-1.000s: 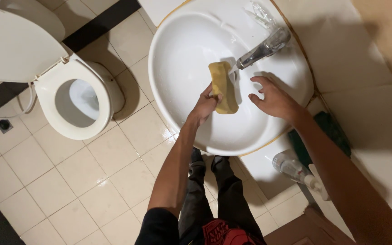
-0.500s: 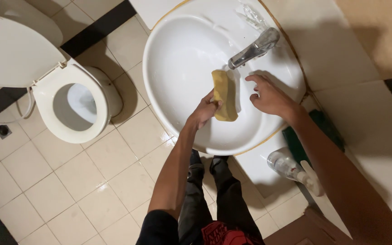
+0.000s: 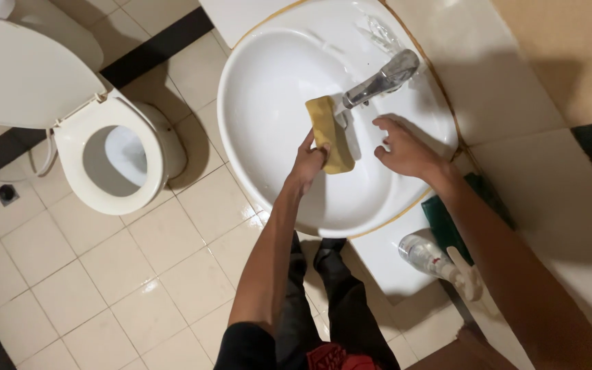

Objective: The person wets a yellow sponge under running water at a sink, then wipes the underside of the toilet seat and the top of the toilet tank. The person repeats rinsing the sponge and wiping the toilet seat and tank multiple times.

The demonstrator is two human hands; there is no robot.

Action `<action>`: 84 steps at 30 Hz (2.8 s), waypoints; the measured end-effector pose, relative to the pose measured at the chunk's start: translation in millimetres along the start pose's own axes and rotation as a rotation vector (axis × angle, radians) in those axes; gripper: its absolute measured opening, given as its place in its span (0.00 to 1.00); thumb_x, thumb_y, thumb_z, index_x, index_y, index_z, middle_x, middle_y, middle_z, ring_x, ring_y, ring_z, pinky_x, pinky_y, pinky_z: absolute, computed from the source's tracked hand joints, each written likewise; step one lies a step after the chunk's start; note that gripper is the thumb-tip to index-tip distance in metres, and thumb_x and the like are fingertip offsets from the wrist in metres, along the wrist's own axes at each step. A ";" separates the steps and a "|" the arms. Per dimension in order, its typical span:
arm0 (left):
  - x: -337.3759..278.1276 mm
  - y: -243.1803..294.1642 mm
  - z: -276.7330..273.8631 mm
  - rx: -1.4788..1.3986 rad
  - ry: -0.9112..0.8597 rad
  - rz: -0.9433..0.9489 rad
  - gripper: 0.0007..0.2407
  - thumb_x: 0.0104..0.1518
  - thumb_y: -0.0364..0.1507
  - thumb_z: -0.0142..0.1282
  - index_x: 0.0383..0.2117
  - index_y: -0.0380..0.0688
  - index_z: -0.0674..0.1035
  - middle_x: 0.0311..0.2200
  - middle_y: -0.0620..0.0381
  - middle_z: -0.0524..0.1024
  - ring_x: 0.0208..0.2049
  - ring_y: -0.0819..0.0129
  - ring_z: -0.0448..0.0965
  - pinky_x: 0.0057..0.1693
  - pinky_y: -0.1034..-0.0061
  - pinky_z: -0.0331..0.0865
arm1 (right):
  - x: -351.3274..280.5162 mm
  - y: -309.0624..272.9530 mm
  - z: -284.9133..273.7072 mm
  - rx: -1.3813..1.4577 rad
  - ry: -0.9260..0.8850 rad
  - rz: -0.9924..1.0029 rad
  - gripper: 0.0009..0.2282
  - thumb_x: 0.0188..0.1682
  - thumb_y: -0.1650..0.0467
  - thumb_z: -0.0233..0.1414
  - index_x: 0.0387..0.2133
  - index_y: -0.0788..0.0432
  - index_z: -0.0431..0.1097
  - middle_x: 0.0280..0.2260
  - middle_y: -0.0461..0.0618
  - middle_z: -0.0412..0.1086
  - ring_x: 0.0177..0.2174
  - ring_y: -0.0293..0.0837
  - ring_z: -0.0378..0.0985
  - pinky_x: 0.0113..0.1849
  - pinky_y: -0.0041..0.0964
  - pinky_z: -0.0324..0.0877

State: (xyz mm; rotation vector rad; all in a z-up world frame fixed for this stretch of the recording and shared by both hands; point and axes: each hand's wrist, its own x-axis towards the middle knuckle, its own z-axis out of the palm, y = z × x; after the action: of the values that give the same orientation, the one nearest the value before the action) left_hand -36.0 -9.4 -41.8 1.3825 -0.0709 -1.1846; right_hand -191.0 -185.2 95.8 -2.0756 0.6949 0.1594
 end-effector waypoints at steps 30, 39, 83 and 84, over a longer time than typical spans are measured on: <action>19.8 -11.4 22.6 -0.313 -0.075 -0.021 0.32 0.62 0.17 0.49 0.74 0.52 0.56 0.46 0.56 0.78 0.36 0.77 0.76 0.43 0.83 0.75 | -3.0 22.0 -7.6 -0.045 -0.024 -0.002 0.27 0.46 0.73 0.56 0.59 0.67 0.57 0.60 0.61 0.59 0.49 0.55 0.76 0.49 0.45 0.71; -22.2 39.0 34.1 -0.329 0.004 -0.163 0.51 0.56 0.22 0.61 0.69 0.67 0.24 0.51 0.44 0.75 0.47 0.62 0.79 0.51 0.71 0.77 | 8.2 -0.7 7.5 0.082 -0.398 0.463 0.40 0.43 0.48 0.53 0.59 0.69 0.60 0.52 0.68 0.71 0.51 0.60 0.76 0.46 0.52 0.76; 45.7 33.9 -29.1 0.231 0.019 0.196 0.23 0.51 0.17 0.53 0.56 0.37 0.67 0.47 0.51 0.74 0.50 0.63 0.75 0.54 0.72 0.73 | 103.1 8.9 129.0 0.585 0.254 0.088 0.33 0.51 0.75 0.56 0.67 0.59 0.44 0.59 0.58 0.61 0.57 0.48 0.65 0.56 0.41 0.66; 46.5 33.4 -25.8 0.262 0.007 0.198 0.21 0.53 0.16 0.52 0.56 0.37 0.68 0.47 0.51 0.75 0.50 0.63 0.75 0.56 0.72 0.72 | 102.5 5.3 126.4 0.590 0.228 0.085 0.30 0.52 0.74 0.55 0.66 0.59 0.48 0.57 0.57 0.63 0.56 0.47 0.67 0.54 0.41 0.68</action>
State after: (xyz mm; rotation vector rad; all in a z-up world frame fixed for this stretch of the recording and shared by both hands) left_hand 22.6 -30.5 -50.3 1.5677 -0.3611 -1.0300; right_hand -89.7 -128.4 -18.3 -1.5095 0.8493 -0.2181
